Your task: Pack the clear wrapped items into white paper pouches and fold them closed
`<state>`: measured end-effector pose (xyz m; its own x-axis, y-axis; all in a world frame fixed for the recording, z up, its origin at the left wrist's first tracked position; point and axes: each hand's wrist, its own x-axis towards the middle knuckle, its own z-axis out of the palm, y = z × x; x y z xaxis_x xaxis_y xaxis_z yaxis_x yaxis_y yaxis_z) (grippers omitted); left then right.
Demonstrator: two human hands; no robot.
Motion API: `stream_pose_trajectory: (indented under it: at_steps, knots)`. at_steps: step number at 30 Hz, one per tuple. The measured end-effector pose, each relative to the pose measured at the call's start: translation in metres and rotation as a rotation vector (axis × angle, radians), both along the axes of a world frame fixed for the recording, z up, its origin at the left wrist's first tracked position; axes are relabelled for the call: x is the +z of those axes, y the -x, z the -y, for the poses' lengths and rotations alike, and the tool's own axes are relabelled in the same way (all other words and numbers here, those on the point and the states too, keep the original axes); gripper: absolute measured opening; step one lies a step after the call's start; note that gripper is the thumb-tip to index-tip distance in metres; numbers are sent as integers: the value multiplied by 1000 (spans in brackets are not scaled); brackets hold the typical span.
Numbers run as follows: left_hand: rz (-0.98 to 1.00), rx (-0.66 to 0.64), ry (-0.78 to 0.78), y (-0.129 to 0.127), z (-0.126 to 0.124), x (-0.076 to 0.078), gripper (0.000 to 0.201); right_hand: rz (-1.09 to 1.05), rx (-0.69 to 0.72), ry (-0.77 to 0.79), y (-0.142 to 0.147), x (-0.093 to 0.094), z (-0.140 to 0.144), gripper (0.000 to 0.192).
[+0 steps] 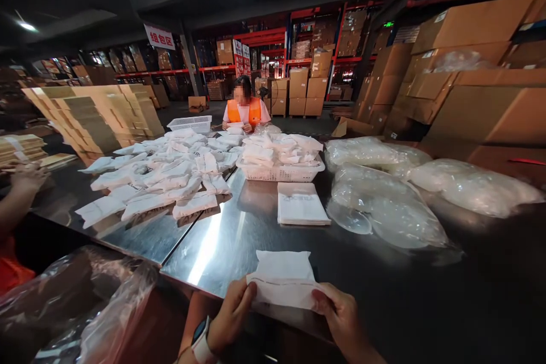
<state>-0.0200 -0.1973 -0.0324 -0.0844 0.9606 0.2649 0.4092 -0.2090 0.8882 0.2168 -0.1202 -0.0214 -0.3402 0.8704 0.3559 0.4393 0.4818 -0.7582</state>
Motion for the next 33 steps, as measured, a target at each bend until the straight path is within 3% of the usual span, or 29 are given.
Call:
stream_pose_trajectory:
  at_steps: [5,11,17,23,26,28,29,31,33]
  knots:
    - [30,266,71,-15,-9,-17,53,-3,-173,126,3,-8,-5,64]
    - [-71,349,76,-17,-14,-23,48,76,-224,99,6,-14,-9,69]
    - [-114,340,71,-17,-13,-23,43,124,-245,84,8,-14,-10,66]
    - [-248,285,148,-12,-21,-11,36,190,-198,171,11,-7,-19,58]
    - [-400,239,203,-9,-26,2,34,248,-169,190,13,-5,-27,53]
    - [-559,281,219,-10,-25,12,31,296,-150,187,13,-6,-34,51]
    - [-649,325,176,-12,-24,16,31,325,-143,179,12,-7,-37,50]
    - [-827,365,-53,-19,-22,22,35,398,-125,148,10,-9,-42,49]
    - [-982,243,-367,-29,-23,21,37,528,-131,86,8,-10,-43,47]
